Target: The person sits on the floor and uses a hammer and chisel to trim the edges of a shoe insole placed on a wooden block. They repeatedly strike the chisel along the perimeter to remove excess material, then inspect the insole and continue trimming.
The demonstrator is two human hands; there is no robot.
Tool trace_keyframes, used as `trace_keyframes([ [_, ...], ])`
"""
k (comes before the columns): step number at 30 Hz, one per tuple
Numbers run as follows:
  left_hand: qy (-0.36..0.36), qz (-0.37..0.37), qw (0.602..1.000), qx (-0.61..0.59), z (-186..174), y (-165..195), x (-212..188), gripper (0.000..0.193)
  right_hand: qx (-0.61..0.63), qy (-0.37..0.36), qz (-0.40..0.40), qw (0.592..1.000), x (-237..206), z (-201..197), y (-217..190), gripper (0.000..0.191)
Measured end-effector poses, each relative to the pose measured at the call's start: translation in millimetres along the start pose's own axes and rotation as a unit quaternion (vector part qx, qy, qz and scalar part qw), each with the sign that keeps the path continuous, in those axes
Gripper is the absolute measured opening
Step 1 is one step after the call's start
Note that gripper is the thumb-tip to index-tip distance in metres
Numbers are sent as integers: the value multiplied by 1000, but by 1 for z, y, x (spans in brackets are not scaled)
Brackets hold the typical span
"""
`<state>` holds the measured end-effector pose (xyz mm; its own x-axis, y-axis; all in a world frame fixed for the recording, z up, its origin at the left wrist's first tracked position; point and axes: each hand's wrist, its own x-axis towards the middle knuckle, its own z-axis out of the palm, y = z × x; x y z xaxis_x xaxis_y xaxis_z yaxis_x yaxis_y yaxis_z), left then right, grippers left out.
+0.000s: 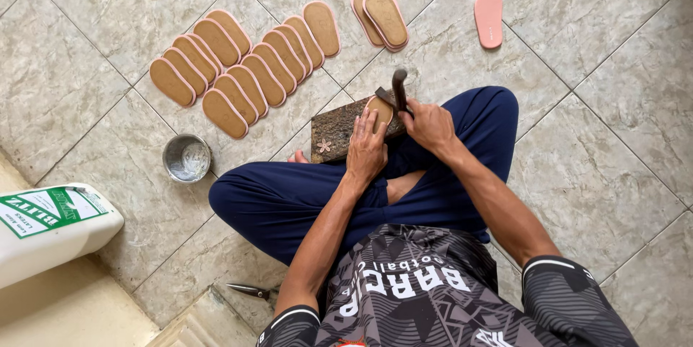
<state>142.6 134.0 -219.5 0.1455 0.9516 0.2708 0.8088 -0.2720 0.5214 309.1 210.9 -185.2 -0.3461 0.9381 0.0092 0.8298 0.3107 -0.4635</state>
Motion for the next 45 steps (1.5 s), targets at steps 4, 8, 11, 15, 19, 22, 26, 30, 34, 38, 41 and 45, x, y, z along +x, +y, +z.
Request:
trace_keyframes([
  [4,4,-3,1000,6,0,1,-1,53,19,48,-30,998,4,-3,0,28],
  [8,20,-7,1000,22,1,1,1,41,-3,19,-35,999,8,-5,1,26],
  [11,28,-4,999,37,2,-2,1,36,26,55,-44,997,8,-1,1,26],
  [15,33,13,998,53,6,-7,-4,36,-34,-29,-9,999,5,2,4,28],
  [19,37,10,998,56,12,-10,-8,32,10,35,-58,998,6,-1,4,23],
  [22,35,4,998,55,15,-11,-6,32,40,84,-84,992,5,-3,0,28],
  [26,32,-26,997,71,13,-11,-6,33,5,-19,-30,999,1,-2,-3,28],
  [30,25,-37,999,22,7,-11,-8,44,91,28,29,995,-3,1,9,26],
  [34,57,-109,990,-76,-1,-9,-4,45,383,20,122,915,-13,3,21,27],
  [38,119,-252,848,-450,-23,4,0,35,537,65,117,833,-32,-3,20,22],
  [41,129,-259,747,-598,-47,21,-3,34,536,44,134,832,-49,-24,7,20],
  [45,119,-261,735,-614,-76,43,-6,29,447,84,73,888,-63,-64,-10,22],
])
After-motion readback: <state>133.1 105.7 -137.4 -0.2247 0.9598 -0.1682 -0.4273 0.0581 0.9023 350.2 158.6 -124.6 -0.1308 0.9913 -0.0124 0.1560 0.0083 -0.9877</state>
